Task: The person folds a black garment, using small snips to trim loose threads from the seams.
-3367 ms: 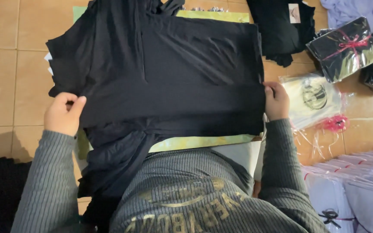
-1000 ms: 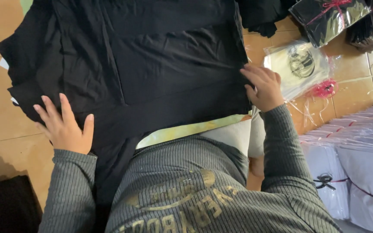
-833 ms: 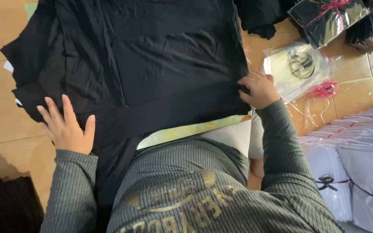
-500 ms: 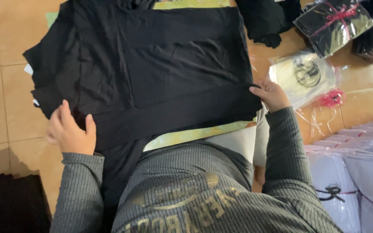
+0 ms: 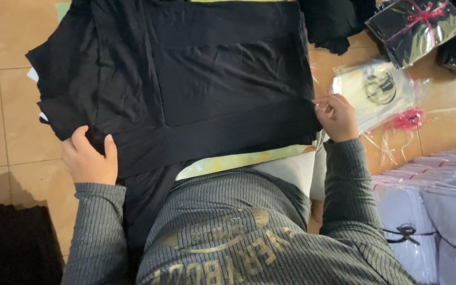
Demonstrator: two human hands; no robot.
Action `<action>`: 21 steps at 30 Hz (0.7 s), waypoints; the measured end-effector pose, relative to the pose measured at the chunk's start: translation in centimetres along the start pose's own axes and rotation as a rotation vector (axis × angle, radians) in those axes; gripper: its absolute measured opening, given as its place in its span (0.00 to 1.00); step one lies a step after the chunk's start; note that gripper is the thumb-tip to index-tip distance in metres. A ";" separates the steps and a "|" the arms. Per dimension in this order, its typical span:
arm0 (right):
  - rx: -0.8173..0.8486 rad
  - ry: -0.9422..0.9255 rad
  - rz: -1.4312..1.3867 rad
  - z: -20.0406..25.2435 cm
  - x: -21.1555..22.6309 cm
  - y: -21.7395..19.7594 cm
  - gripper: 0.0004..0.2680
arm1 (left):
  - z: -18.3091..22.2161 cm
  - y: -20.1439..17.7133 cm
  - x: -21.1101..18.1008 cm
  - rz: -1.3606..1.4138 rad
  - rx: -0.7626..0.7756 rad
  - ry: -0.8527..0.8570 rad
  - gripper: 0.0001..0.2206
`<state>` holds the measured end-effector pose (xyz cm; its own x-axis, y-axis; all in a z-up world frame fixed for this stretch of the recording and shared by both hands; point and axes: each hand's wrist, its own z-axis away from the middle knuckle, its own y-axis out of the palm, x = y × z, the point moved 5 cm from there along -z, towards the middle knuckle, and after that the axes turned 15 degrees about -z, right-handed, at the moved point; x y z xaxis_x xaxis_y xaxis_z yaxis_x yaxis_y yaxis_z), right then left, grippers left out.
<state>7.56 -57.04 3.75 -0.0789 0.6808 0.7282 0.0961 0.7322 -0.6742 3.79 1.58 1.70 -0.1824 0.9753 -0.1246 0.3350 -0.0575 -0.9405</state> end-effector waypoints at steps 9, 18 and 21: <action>-0.061 0.158 0.028 1.4 -1.2 1.1 0.10 | 0.1 -0.1 -0.3 -0.033 0.015 -0.024 0.20; 0.070 0.266 -0.241 0.9 1.4 2.3 0.04 | 0.3 0.2 -0.1 -0.020 -0.009 -0.023 0.20; -0.056 0.445 -0.500 1.0 4.6 1.9 0.11 | 0.3 0.2 0.0 -0.010 -0.012 -0.020 0.20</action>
<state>6.40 -52.49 5.65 0.2884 0.1791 0.9406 0.2068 0.9475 -0.2438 3.60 1.54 1.42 -0.2038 0.9714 -0.1219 0.3441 -0.0455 -0.9378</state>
